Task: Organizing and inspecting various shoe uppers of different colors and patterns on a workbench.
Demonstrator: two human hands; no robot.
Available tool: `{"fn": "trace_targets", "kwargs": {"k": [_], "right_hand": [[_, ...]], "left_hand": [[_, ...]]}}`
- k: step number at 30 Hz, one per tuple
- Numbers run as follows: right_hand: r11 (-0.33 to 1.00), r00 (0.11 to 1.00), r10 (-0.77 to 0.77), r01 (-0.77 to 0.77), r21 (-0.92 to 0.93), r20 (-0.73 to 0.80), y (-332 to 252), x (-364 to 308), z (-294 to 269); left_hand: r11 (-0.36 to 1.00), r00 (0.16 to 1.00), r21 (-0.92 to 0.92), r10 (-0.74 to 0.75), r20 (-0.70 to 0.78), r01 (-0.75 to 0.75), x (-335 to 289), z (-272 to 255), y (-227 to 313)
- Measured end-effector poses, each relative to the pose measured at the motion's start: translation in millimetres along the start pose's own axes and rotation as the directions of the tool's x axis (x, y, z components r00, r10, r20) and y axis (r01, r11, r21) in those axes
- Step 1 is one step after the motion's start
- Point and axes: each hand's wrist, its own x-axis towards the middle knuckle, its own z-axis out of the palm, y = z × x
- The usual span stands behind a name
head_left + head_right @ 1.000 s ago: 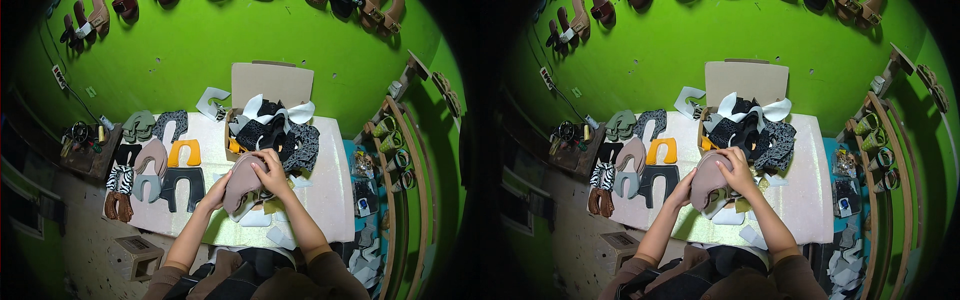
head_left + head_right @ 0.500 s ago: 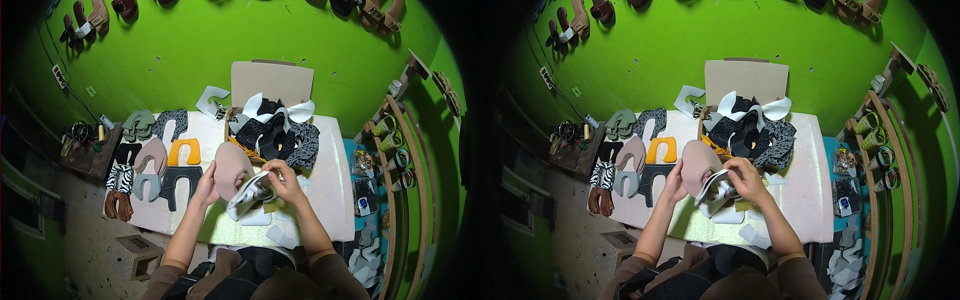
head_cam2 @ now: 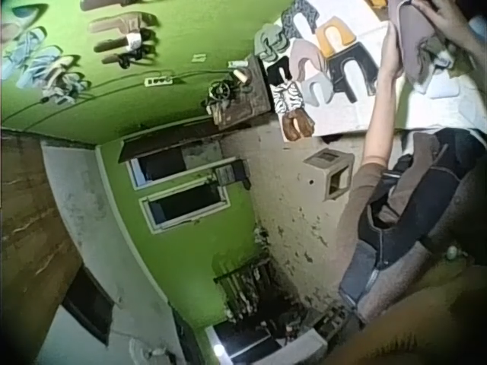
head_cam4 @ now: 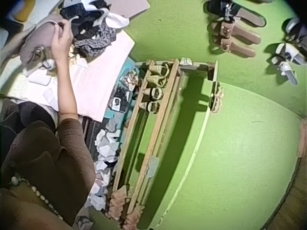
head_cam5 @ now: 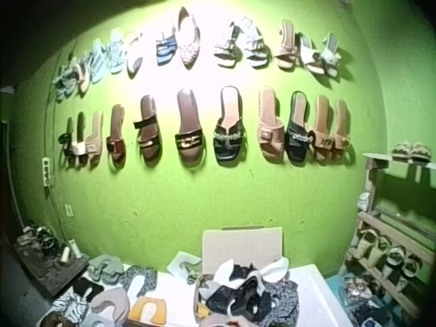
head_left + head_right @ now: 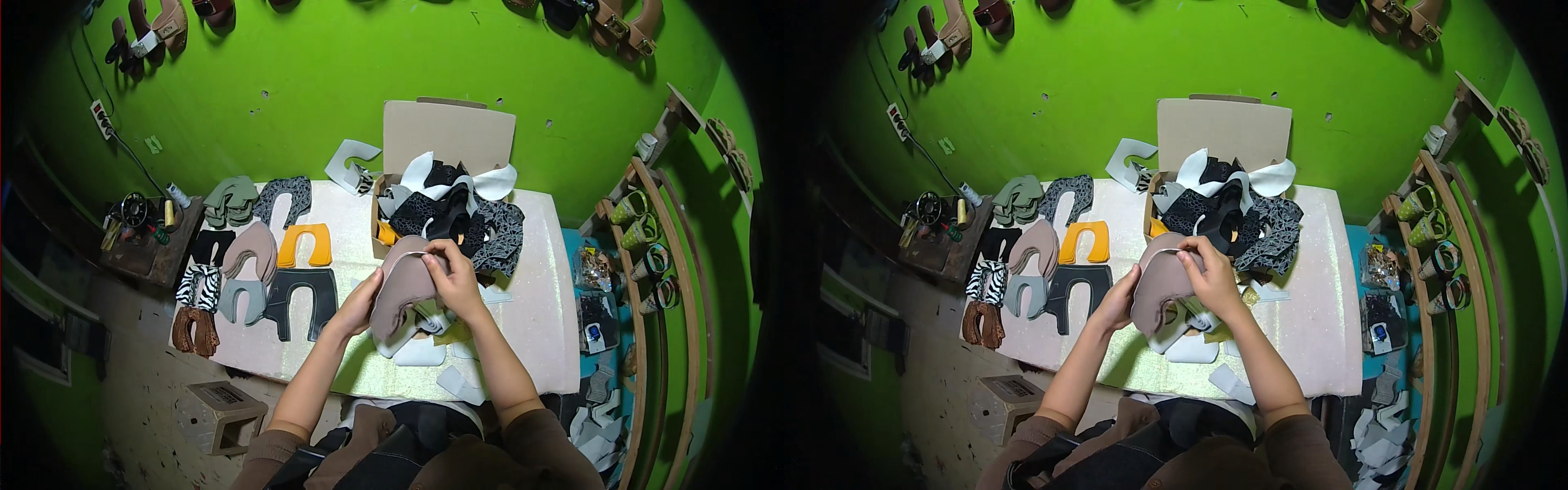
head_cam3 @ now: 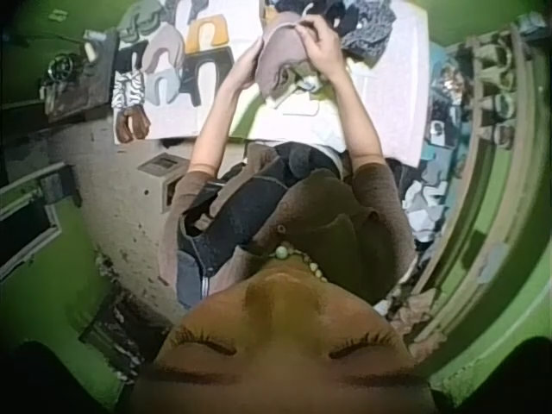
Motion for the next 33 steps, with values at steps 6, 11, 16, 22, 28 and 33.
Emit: {"fn": "trace_targets", "kwargs": {"k": [6, 11, 16, 22, 28, 33], "right_hand": [[0.999, 1.000, -0.012, 0.012, 0.040, 0.004, -4, 4, 8], [0.986, 0.998, -0.011, 0.001, 0.165, 0.057, -2, 4, 21], [0.984, 0.997, 0.080, -0.079, 0.163, -0.002, 5, 11, 49], [0.998, 0.998, 0.062, -0.062, -0.008, 0.026, 24, 19, 95], [0.708, 0.805, 0.437, -0.583, 0.399, 0.401, 31, 33, 158], [0.293, 0.558, 0.388, -0.829, 0.476, 0.733, 41, 22, 226]], "left_hand": [[1.000, 1.000, 0.027, 0.006, -0.018, -0.005, -8, -2, 1], [1.000, 1.000, 0.002, 0.009, -0.030, -0.009, -15, -14, 6], [1.000, 0.987, -0.008, 0.025, 0.161, -0.024, -22, -37, 12], [0.991, 0.979, -0.132, 0.006, 0.205, 0.021, -34, -86, 18], [0.992, 0.976, -0.124, -0.007, 0.216, 0.034, -61, -153, 66], [0.961, 0.987, -0.227, -0.149, 0.065, 0.160, -73, -248, 73]]}}
